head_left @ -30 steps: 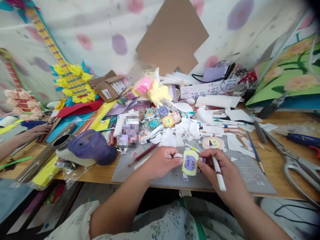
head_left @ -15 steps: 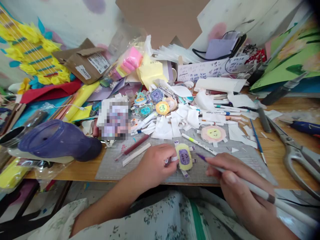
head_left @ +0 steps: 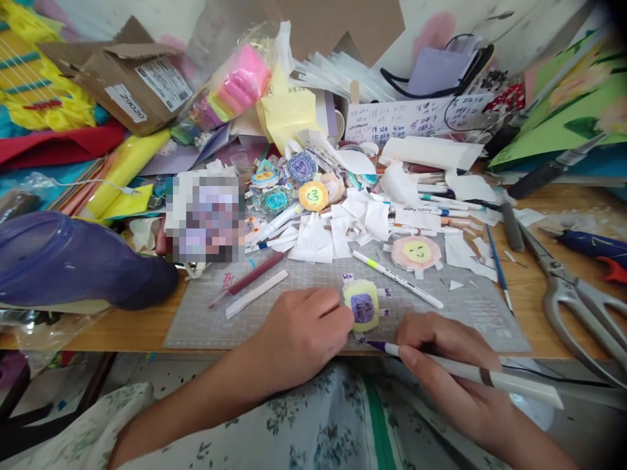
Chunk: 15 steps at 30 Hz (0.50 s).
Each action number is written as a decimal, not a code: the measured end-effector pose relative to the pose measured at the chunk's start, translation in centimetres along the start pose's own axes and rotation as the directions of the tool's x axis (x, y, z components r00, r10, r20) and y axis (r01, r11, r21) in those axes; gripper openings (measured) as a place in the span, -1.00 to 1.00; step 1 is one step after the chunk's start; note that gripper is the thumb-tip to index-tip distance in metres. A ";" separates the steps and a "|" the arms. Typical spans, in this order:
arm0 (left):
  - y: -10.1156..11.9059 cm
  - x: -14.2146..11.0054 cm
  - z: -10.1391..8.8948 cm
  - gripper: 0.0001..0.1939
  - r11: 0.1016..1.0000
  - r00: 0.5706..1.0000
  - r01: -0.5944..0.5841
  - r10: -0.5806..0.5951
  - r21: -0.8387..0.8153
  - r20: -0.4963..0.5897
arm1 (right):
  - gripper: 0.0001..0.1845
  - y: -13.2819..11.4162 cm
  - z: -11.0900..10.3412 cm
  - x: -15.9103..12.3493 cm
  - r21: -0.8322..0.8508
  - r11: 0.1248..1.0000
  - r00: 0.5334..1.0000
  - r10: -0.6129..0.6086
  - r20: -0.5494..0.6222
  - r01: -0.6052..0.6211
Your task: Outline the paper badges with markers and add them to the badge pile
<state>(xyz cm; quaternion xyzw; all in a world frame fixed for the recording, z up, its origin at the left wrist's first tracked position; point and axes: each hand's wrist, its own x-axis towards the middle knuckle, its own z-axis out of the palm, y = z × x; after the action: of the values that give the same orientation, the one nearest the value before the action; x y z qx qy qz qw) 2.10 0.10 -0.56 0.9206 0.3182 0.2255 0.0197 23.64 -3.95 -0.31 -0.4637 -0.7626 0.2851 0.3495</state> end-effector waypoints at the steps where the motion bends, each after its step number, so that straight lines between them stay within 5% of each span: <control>1: 0.0 0.0 0.0 -0.71 1.000 1.000 -0.001 0.001 -0.001 -0.003 | -0.83 -0.1 0.0 0.1 -0.014 1.000 1.000 -0.011 0.002 0.011; 15: 0.0 0.1 0.0 -0.71 1.000 1.000 0.002 -0.002 -0.015 -0.008 | -0.81 -0.2 0.0 0.4 -0.043 0.999 0.999 -0.031 -0.011 0.031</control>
<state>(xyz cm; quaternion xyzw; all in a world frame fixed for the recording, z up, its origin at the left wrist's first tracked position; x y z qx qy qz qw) 2.13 0.16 -0.51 0.9192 0.3173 0.2317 0.0255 23.38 -3.72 -0.06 -0.4610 -0.7735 0.2602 0.3484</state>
